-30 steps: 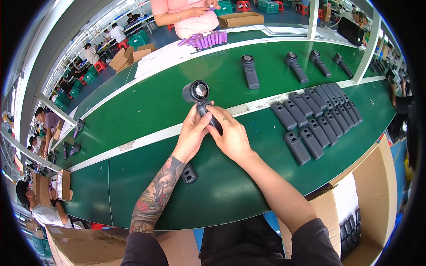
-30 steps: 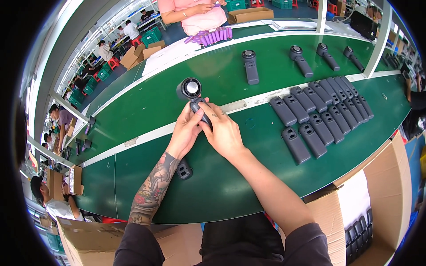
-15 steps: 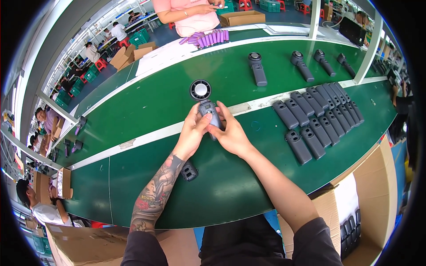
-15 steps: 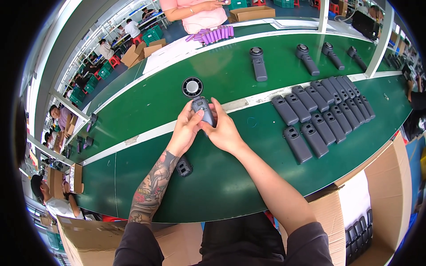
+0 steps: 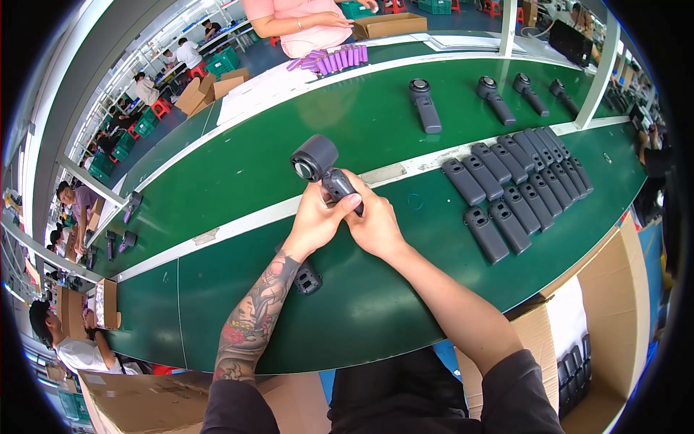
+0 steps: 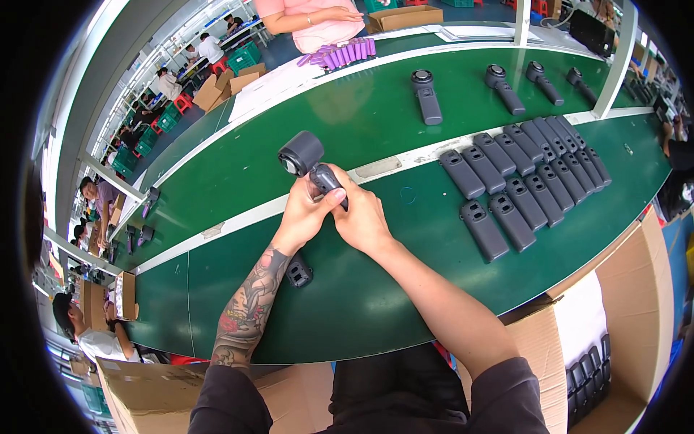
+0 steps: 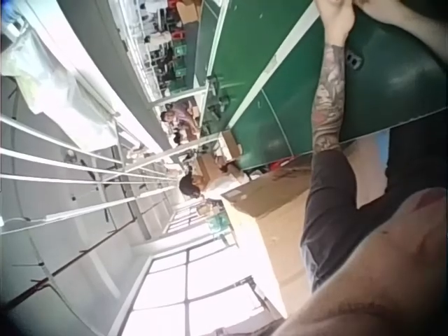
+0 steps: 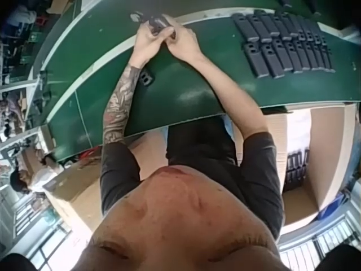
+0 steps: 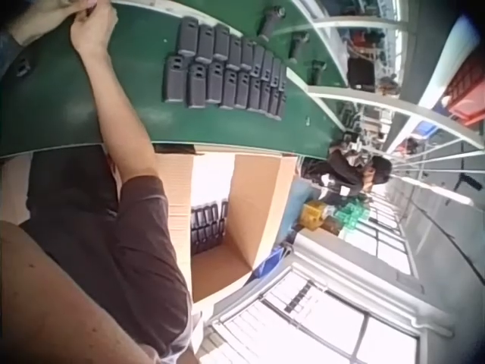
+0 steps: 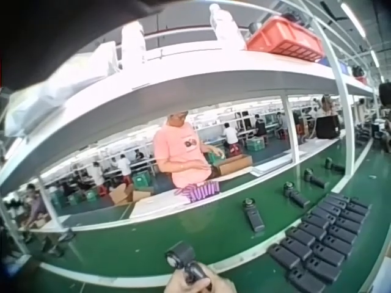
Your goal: Assembling handheld electronic devices by inserting internal components and batteries, then packing the finished units into a cardboard box.
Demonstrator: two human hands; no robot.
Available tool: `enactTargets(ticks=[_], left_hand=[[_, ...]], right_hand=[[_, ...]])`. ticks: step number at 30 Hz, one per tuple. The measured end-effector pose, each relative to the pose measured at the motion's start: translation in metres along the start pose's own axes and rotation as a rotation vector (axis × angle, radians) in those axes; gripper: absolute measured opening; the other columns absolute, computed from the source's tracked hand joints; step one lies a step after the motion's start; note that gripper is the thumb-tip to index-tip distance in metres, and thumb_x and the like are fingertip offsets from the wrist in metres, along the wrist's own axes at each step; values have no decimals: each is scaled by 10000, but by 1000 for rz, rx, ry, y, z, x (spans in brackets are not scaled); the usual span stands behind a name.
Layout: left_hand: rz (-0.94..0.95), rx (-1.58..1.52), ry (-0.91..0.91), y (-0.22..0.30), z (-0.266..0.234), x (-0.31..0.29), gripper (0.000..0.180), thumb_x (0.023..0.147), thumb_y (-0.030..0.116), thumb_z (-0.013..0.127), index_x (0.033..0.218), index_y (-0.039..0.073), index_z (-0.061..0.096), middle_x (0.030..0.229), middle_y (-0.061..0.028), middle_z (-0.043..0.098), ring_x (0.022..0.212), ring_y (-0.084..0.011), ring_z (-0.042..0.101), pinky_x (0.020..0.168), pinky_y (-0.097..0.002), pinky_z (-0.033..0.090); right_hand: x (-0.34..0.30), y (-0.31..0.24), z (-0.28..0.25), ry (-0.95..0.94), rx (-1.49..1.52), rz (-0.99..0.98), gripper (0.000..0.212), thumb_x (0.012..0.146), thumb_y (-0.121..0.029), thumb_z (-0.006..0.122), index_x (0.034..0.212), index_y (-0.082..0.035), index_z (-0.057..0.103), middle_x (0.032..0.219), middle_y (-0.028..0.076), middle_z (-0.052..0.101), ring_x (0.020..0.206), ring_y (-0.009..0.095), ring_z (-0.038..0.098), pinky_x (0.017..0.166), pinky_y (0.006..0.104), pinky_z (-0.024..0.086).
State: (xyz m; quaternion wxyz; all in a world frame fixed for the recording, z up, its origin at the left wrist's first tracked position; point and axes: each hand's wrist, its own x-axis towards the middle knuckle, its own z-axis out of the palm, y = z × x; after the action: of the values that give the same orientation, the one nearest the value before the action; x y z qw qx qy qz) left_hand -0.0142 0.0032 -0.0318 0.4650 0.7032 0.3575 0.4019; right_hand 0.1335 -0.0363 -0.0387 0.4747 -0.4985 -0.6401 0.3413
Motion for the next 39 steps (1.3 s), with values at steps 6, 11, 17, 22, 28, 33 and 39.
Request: enactTargets(ticks=[6,11,17,22,28,33,39], left_hand=[[58,82,69,-5,5,2,382,963,190,678,1236,-36,535,976,-113,646,802,-158,612,777,-303,523],[-234,-137,287,16,-43,16,484,1063,374,447,1010,-58,659,847,-126,684,723,-181,634,729,-286,535],[-125,5,779,-64,-126,-6,284,1028,180,454,1049,-15,661,865,-110,684,748,-168,640,737,-271,530],[-98,126,769,-66,-124,-5,257,1020,139,458,1024,-14,665,814,-88,678,707,-149,622,693,-268,522],[-101,96,810,-63,-119,-4,254,1000,97,437,1010,-20,662,785,-96,674,680,-157,618,667,-265,523],[-37,16,908,-70,-123,-11,244,952,59,442,958,-17,673,724,-92,674,625,-158,623,614,-273,526],[-7,-81,912,-63,-111,-40,237,1015,127,463,1013,-14,653,802,-96,675,704,-159,628,689,-277,535]], right_hand=[[6,28,8,88,55,-212,518,892,4,592,1389,-94,488,1090,149,716,795,303,717,651,383,554],[15,7,-28,-352,1278,485,393,967,-161,635,1306,-9,507,984,168,710,606,185,638,518,271,496],[21,26,-34,-598,1465,426,396,1005,-295,626,1209,34,542,912,164,692,545,71,520,479,176,421],[18,6,-31,-140,960,508,342,1009,-249,625,1197,33,571,948,135,693,573,51,488,534,164,439],[13,17,-2,287,590,122,415,956,-100,660,1331,37,547,1333,203,582,1205,248,591,1023,316,462],[-29,-8,43,-367,-293,-634,499,893,-184,680,1380,-146,577,1444,94,517,1323,333,495,1087,408,408],[-33,-12,33,-480,-355,-534,455,859,-86,637,1311,-132,616,1395,95,548,1246,315,518,1060,409,428]])
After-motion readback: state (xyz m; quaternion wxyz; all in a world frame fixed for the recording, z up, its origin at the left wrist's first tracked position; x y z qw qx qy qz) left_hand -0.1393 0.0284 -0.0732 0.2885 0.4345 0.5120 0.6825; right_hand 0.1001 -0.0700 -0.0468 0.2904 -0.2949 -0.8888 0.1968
